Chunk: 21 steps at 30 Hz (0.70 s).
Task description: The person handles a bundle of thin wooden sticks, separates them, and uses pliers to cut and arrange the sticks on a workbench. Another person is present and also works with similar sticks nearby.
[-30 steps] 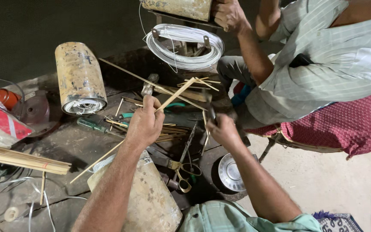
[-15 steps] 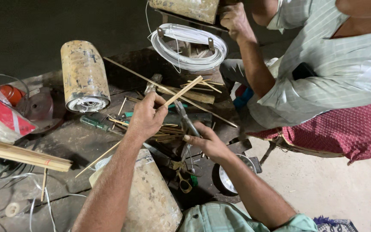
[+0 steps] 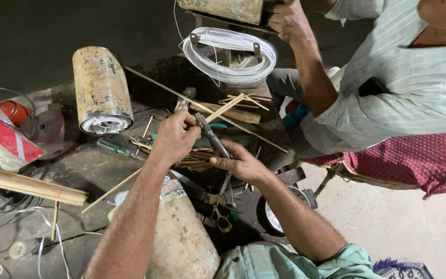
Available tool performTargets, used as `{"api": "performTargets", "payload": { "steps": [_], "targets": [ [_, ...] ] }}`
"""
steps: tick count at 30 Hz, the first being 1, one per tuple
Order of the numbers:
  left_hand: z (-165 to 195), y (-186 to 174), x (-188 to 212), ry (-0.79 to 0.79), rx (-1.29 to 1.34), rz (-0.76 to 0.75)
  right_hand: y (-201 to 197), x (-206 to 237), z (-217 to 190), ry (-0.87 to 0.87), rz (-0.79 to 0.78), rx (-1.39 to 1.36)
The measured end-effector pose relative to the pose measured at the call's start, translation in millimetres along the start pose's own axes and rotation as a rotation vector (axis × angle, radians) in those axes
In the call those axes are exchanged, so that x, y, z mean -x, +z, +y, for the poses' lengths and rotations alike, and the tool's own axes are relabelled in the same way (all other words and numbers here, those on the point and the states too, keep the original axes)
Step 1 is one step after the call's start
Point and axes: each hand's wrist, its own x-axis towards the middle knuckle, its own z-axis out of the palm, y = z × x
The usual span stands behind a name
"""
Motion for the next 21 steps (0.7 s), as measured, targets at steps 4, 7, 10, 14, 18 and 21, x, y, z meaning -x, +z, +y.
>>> {"api": "performTargets", "payload": {
  "steps": [4,7,10,14,18,21],
  "targets": [
    [-2.0,-4.9,-0.5,-0.021,0.002,0.003,1.2,-3.5,-1.3,-0.027,-0.022,0.103],
    [-3.9,-6.6,-1.6,-0.003,0.039,0.007,4.5,-6.7,-0.6,-0.035,-0.031,0.105],
    [-5.7,-6.1,-1.3,0.046,0.098,0.015,10.4,-9.8,0.9,-0.023,0.009,0.034],
    [-7.2,-8.0,1.9,0.064,0.079,0.029,12.9,-10.7,3.7,-0.142,-0.016,-0.081],
    [-4.5,-8.0,4.4,0.038,0.062,0.016,10.9,-9.2,7.3,-0.129,-0.045,-0.055],
    [-1.9,-8.8,6.8,0.067,-0.005,0.048,14.2,-9.3,9.3,-0.119,0.015,0.031]
  ]
}}
